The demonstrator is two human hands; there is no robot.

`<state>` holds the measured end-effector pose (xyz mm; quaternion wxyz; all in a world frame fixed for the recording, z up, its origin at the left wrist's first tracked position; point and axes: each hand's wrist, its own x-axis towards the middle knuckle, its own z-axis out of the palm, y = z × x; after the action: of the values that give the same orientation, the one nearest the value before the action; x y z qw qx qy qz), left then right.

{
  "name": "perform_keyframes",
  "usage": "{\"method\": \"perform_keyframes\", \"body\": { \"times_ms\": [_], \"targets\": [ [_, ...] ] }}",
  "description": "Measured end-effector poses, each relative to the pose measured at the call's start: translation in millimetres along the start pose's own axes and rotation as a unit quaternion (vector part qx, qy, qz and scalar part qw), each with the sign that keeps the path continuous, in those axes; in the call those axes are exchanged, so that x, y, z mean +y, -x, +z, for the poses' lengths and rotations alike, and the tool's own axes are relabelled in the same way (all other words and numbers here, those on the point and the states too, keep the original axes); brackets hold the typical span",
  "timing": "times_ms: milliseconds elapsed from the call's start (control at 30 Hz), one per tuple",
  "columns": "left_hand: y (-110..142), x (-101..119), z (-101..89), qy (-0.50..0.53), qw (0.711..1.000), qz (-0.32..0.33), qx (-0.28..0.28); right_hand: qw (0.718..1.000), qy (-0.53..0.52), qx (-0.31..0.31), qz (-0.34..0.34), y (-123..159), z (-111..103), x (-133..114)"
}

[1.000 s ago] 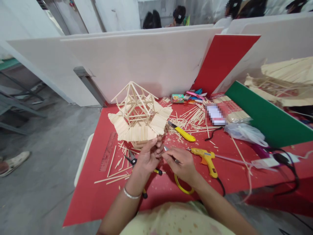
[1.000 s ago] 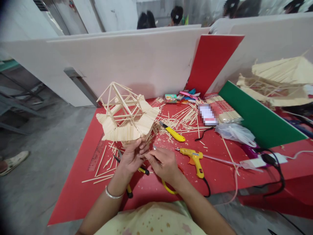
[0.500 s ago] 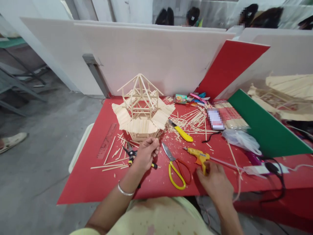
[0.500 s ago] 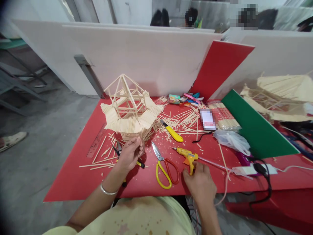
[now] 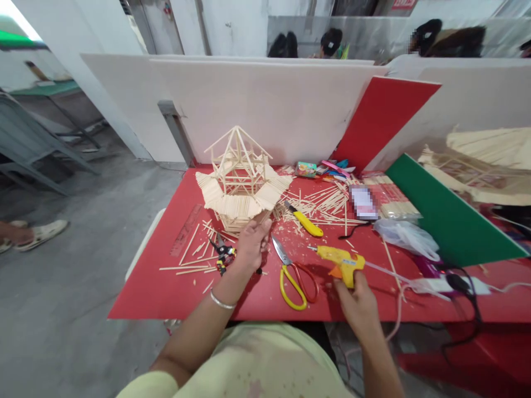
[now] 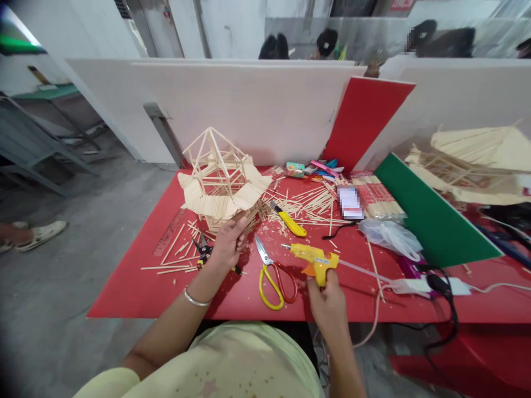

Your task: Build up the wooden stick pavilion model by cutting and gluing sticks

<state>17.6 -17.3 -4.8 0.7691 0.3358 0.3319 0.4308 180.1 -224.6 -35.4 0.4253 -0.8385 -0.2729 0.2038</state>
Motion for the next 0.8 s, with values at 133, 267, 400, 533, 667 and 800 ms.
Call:
{"method": "perform_keyframes", "body": {
  "times_ms": [133,267,400,533,667,800],
  "targets": [
    [1,-2,9.0,0.017,1.0,0.01,-0.011,0.995,0.023,0.02,-0.093,-3,5,-37],
    [6,-9,4.5,0.0,0.999,0.034,0.011,0.979,0.109,0.07,-0.156,-20,22,-68],
    [11,-14,-4.1,-0.034,0.998,0.044,0.022,0.969,0.131,0.054,-0.203,-33,47,-86],
    [16,-15,-5.6,-0.088,0.995,0.052,0.018,0.968,0.064,0.012,-0.24,-29,60,-95],
    [22,-19,-8.2,-0.163,0.983,0.08,0.0,0.963,-0.001,-0.03,-0.267,-14,51,-84],
    [28,-18,-23.1,-0.287,0.951,0.109,-0.042,0.975,0.033,0.0,-0.22,2,23,-45]
  ]
}}
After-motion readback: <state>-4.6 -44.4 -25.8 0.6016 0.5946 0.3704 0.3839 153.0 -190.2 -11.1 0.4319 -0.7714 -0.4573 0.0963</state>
